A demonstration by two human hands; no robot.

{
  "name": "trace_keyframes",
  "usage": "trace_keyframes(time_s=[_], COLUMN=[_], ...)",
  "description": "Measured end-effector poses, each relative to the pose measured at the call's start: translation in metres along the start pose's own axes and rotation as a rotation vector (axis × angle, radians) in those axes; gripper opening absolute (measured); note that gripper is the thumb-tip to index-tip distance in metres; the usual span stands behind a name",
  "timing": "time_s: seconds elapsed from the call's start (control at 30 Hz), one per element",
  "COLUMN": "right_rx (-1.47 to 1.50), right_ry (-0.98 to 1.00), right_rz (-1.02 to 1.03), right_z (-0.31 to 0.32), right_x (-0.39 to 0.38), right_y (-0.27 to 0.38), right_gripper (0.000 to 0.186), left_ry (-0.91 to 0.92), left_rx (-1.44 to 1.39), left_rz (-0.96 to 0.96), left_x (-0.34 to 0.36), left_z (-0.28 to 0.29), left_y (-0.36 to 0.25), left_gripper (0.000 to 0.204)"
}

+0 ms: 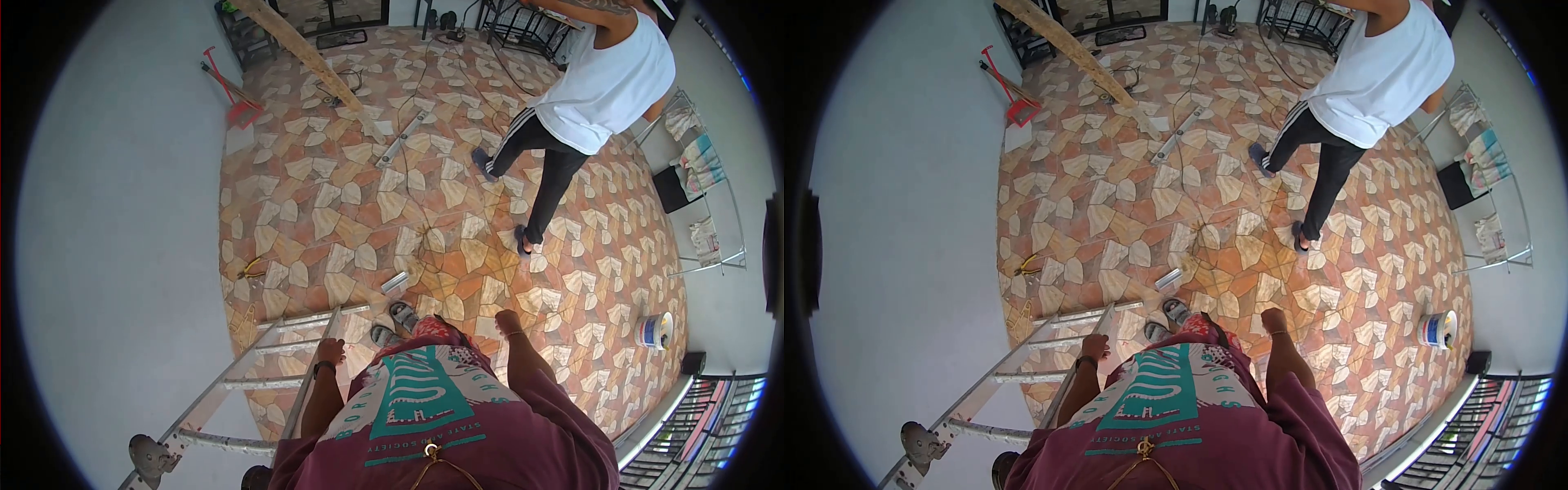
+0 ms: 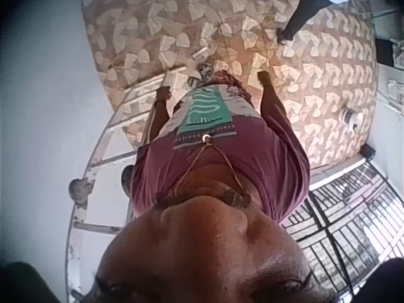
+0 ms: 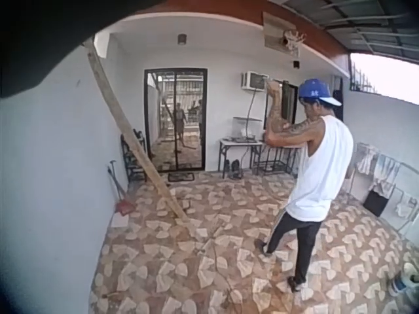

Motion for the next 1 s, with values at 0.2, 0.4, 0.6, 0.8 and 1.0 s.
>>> trace_keyframes(time_s=[0.2, 0.4, 0.6, 0.8, 1.0], right_rx=[0.118, -0.218, -0.459, -0.821, -0.329], right_ry=[-0.287, -0.212, -0.024, 0.316, 0.362], right_rz=[0.014, 0.178, 0.442, 0.414, 0.034], right_z=[0.076, 0.004, 0.037, 0.059, 0.09], right_x=[0.014, 0.044, 0.076, 0.089, 0.111], right_y=[0.016, 0.158, 0.133, 0.132, 0.085], right_gripper=[0.011, 0.019, 0.018, 0.014, 0.014], left_ry=[0.082, 0.093, 0.047, -0.309, -0.377], left_rx=[0.119, -0.017, -0.053, 0.939, 1.273], left_rz=[0.027, -0.119, -0.015, -0.549, -0.612], left_x=[0.002, 0.015, 0.027, 0.001, -0.026], left_z=[-0.04, -0.04, -0.044, -0.087, -0.148], left_y=[-0.035, -0.041, -0.02, -0.029, -0.088], left_gripper=[0.014, 0.014, 0.012, 0.014, 0.021])
Point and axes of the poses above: each hand's wrist, its own x-axis towards the middle knuckle, its own z-axis out of the back of the hand, y = z × x, the point moved 10 cm from there along x, towards the middle knuckle, and after that the axes turned 13 degrees about z, right-handed, at the moved point
